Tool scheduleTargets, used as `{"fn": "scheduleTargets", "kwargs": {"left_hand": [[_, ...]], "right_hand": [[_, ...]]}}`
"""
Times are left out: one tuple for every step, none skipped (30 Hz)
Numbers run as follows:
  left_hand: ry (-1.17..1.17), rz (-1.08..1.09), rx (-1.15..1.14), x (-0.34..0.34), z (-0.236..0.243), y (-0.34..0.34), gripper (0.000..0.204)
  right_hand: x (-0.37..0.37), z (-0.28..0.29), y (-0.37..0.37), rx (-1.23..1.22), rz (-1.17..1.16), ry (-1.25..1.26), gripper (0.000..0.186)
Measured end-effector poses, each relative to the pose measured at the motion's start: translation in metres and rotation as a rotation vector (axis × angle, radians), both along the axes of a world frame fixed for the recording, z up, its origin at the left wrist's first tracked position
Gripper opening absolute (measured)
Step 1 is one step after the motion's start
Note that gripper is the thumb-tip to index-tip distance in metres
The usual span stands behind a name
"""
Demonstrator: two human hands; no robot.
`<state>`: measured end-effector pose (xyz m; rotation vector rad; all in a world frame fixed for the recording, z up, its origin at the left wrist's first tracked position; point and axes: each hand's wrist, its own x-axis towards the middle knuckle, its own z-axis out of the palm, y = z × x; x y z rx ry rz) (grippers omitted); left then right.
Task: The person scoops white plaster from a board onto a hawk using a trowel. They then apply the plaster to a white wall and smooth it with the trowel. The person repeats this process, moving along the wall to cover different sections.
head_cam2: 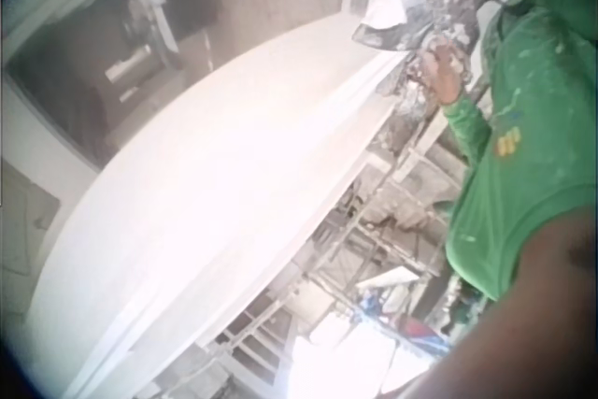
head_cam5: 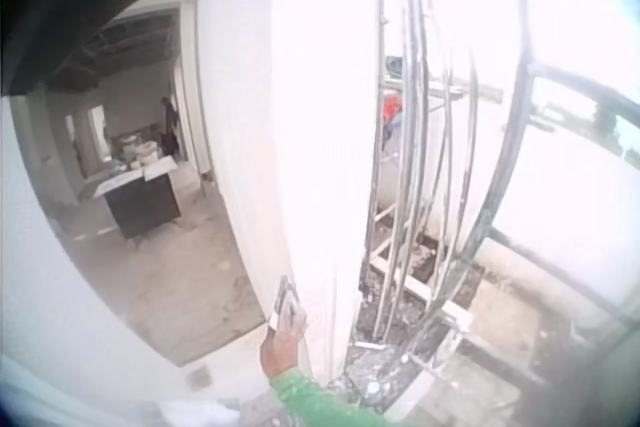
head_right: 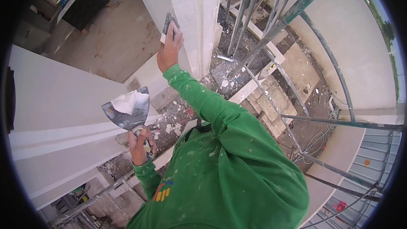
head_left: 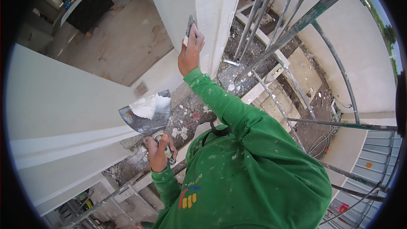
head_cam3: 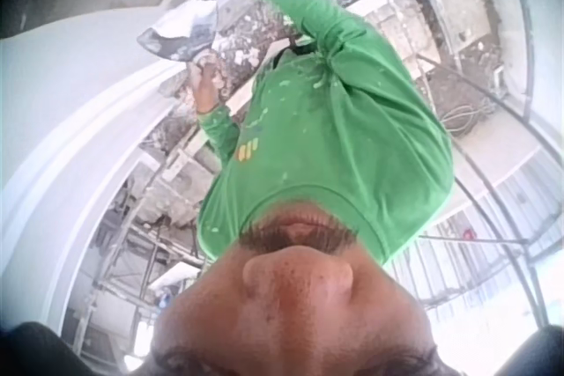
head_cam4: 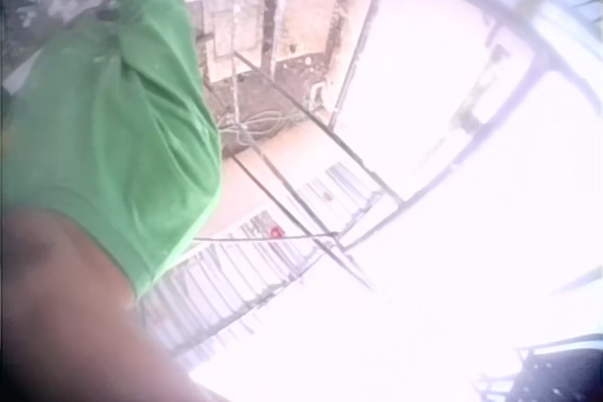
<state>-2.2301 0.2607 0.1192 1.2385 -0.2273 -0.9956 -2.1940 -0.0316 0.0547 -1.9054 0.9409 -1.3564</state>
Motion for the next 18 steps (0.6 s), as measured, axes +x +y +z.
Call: {"fn": "scheduleTargets", "kwargs": {"left_hand": [[0.028,-0.027,-0.020,-0.001,-0.002,0.001,0.031],[0.039,-0.015,-0.075,-0.005,-0.001,0.001,0.033],[0.132,-0.017,-0.159,-0.006,-0.003,0.003,0.035],[0.228,-0.014,-0.242,-0.011,-0.006,0.002,0.037],[0.322,-0.011,-0.325,-0.016,-0.011,0.003,0.039],[0.447,-0.031,-0.402,-0.018,-0.017,0.006,0.048],[0.554,-0.092,-0.444,-0.019,-0.025,0.007,0.050],[0.658,-0.159,-0.483,-0.018,-0.033,0.006,0.052],[0.760,-0.229,-0.518,-0.018,-0.038,0.004,0.054],[0.799,-0.271,-0.462,-0.018,-0.041,0.000,0.055],[0.785,-0.309,-0.442,-0.016,-0.041,0.000,0.056],[0.771,-0.345,-0.422,-0.012,-0.040,0.000,0.058],[0.755,-0.383,-0.404,-0.007,-0.037,-0.001,0.060],[0.666,-0.362,-0.391,-0.002,-0.023,-0.004,0.062],[0.591,-0.357,-0.415,0.001,-0.014,-0.005,0.062],[0.518,-0.351,-0.446,0.005,-0.009,-0.008,0.062],[0.440,-0.336,-0.474,0.007,-0.004,-0.010,0.063],[0.388,-0.338,-0.472,0.011,-0.001,-0.012,0.060]], "right_hand": [[-0.017,0.000,0.010,-0.013,0.108,0.000,0.067],[-0.042,0.000,0.018,-0.027,0.221,0.001,0.064],[-0.066,0.011,0.026,-0.016,0.279,0.007,0.060],[-0.091,0.026,0.032,-0.001,0.339,0.017,0.056],[-0.112,0.037,0.038,0.017,0.433,0.012,0.053],[-0.130,0.048,0.047,0.039,0.523,0.004,0.051],[-0.146,0.060,0.059,0.037,0.610,0.002,0.052],[-0.159,0.067,0.071,0.039,0.693,-0.005,0.053],[-0.167,0.065,0.085,0.085,0.794,-0.031,0.056],[-0.172,0.060,0.098,0.130,0.894,-0.060,0.058],[-0.175,0.052,0.104,0.176,0.990,-0.091,0.061],[-0.176,0.040,0.098,0.188,0.992,0.033,0.073],[-0.176,0.043,0.083,0.125,0.995,0.199,0.074],[-0.181,0.046,0.063,0.062,0.990,0.363,0.076],[-0.184,0.048,0.043,-0.002,0.982,0.525,0.078],[-0.185,0.038,0.027,-0.116,0.783,0.493,0.078],[-0.182,0.034,0.011,-0.227,0.592,0.450,0.078],[-0.178,0.036,-0.013,-0.319,0.436,0.478,0.073]]}}
